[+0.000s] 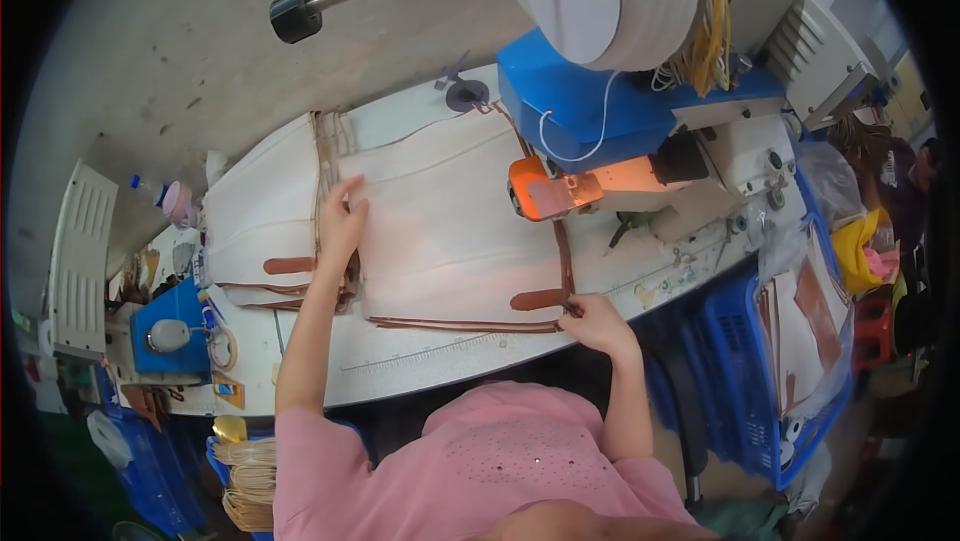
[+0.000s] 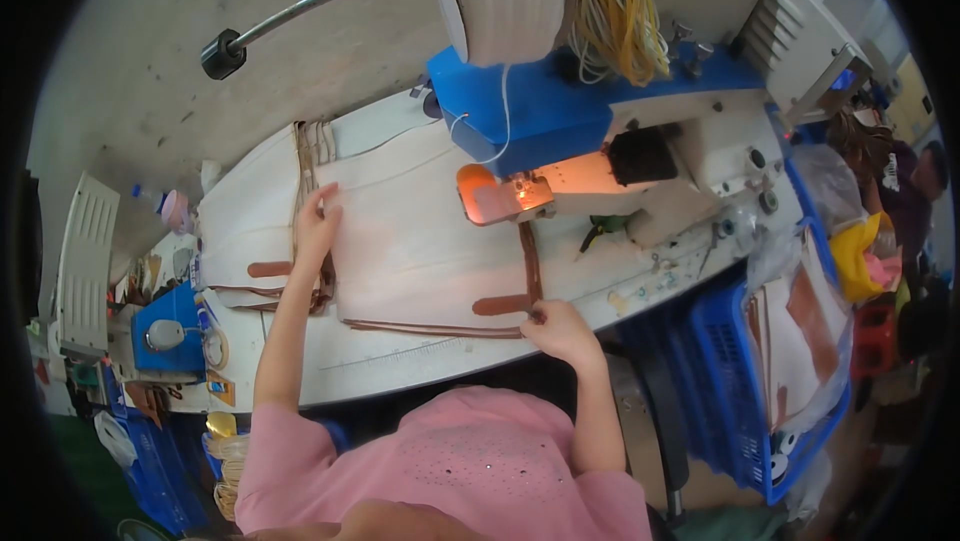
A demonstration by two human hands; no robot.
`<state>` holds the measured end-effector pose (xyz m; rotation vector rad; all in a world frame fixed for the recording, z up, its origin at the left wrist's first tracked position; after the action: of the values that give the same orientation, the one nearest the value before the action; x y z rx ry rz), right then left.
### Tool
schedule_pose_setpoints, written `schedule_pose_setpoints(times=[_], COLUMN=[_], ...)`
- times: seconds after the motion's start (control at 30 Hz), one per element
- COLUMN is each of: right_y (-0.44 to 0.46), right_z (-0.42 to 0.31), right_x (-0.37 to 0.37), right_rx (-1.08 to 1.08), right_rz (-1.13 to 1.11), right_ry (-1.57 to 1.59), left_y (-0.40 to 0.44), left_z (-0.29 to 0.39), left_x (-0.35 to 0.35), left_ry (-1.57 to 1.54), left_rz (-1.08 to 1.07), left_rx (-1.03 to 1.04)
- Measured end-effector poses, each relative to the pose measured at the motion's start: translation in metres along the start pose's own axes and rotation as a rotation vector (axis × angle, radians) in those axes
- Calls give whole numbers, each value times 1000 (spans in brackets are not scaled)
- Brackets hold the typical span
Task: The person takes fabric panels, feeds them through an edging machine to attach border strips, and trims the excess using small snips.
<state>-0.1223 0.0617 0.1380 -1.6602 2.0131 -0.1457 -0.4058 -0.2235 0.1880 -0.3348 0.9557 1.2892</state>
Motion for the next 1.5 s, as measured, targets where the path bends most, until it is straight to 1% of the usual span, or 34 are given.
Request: schedule_pose_setpoints(times=[0.03,0.13,0.23,0.33,0.43,0.5,0.53,0.57,0.6,0.63,0.67,0.7,0.73,0.77,0.8,0.83,0.87,0.9,0.97,1.03,1.1,1.13,1.2,1.23,1.27,1.3,1.33,1.37,1.43,1.47,1.5], right_y=[0,-3,2,9,9,5,-2,-12,-22,-31,-55,-78,-107,-146,-182,-233,-281,-330,-419,-510,-576,-599,-642,-654,-660,-665,-669,-674,-677,-682,-683], right_z=[0,-11,-12,-5,-6,-8,-6,-15,-7,1,4,17,29,35,65,81,106,131,200,296,327,313,366,382,396,408,418,431,455,461,466], right_x=[1,0,1,6,6,6,-1,-16,-37,-63,-96,-132,-169,-204,-241,-273,-298,-320,-355,-376,-345,-316,-276,-249,-219,-195,-177,-172,-149,-144,-143], right_rx=[7,-12,-73,-68,-53,-133,-158,-95,19,-27,-65,-93,-82,-85,-200,-216,-110,-215,-322,-213,275,682,666,805,940,1057,1179,1256,1402,1429,1453], right_rz=[-5,14,59,60,25,-15,3,-3,48,129,340,512,706,925,1196,1523,1718,1929,2264,2494,2670,2695,2623,2593,2553,2551,2545,2434,2191,2172,2149], right_ry=[-3,37,107,217,14,50,68,-43,-129,-106,-39,-42,-35,58,132,-14,64,117,146,282,240,23,268,390,515,522,534,580,685,668,654], left_y=[1,-1,-7,-5,-6,-14,-17,-19,-21,-23,-26,-26,-32,-42,-48,-55,-65,-78,-102,-111,-125,-135,-155,-166,-151,-142,-143,-145,-156,-164,-172], left_z=[16,60,85,59,31,28,23,29,51,46,66,63,85,99,116,144,168,191,222,237,249,247,232,224,213,197,202,208,232,242,261], left_x=[-5,-20,-42,-42,-19,-8,-9,-3,-4,2,2,14,22,31,41,56,65,70,75,85,104,121,153,163,192,223,237,251,256,258,257], left_ry=[74,26,161,101,351,599,637,651,675,644,537,483,415,260,116,87,64,54,57,74,4,-35,-112,-155,-199,-236,-255,-272,-176,-132,-111], left_rz=[-10,113,326,360,154,58,61,66,6,73,28,43,-84,-140,-203,-281,-352,-418,-533,-635,-538,-484,-357,-286,-571,-832,-926,-1013,-1012,-1002,-1117], left_rx=[69,251,387,196,138,171,221,295,218,332,405,449,449,529,596,656,711,756,822,869,1173,1319,1598,1730,1445,1139,1064,983,1284,1434,1366])
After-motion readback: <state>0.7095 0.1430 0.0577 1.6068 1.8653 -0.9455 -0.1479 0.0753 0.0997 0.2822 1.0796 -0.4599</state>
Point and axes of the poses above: each hand's wrist, its own y-axis towards the middle knuckle, its own x-axis out of the palm, z = x × y, the point moved 8 cm from there along y, towards the middle knuckle, and after that the axes turned 13 degrees about y, right-handed, at the moved point
